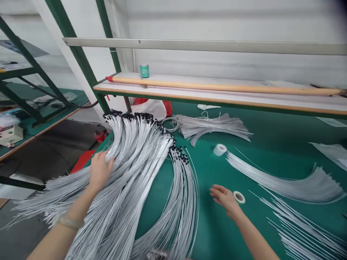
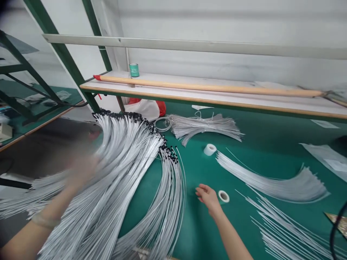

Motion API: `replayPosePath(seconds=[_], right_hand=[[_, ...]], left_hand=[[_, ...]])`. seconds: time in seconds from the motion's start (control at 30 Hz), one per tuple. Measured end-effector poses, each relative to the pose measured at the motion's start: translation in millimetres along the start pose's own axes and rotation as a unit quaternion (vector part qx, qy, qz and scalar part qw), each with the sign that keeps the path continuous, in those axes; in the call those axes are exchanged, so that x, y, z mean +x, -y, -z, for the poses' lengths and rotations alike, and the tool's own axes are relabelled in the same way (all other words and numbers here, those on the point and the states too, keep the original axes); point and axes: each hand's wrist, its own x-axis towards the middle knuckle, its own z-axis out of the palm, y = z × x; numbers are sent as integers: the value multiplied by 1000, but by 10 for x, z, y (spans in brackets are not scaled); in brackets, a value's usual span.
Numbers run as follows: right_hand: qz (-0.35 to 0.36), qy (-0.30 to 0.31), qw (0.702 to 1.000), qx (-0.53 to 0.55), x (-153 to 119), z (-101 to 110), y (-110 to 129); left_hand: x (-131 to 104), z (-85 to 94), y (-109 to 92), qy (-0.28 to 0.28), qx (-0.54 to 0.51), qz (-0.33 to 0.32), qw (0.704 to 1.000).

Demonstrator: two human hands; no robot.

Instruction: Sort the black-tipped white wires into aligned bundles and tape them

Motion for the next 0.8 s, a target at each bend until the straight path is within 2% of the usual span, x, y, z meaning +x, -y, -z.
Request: replayPosePath(seconds=[0.07, 0.1, 0.2, 0.23, 0.33, 0.43, 0.63, 0.7, 0.8], right_hand=[[65, 18, 996, -54, 66, -73, -125], [107, 29, 990, -83, 104, -132, -164], [211, 65, 965, -140, 221, -372, -174], [240, 82, 955, -154, 256, -458, -146], [357, 151, 890, -240, 327, -658, -40], [404, 201, 843, -295, 319, -704, -32], [414, 278, 789, -358, 101, -579, -336], [411, 277, 770, -402, 47, -578, -409], [399, 229, 752, -472, 24, -610, -438]], left_hand=[[-217, -88, -371, -54, -32, -5, 998], [-349, -179, -585, -71, -93, -28, 993], [-756, -588, -1240, 5, -225, -119, 967], [-872, -739, -1431, 42, -237, -131, 962], [-1118, -1105, -1841, 102, -224, -118, 962], [-1276, -1295, -2003, 101, -201, -92, 970], [-1633, -1548, -1966, 47, -103, -70, 991], [-1717, -1631, -1943, 46, -70, -67, 994], [-1773, -1705, -1920, 54, -55, -70, 995]])
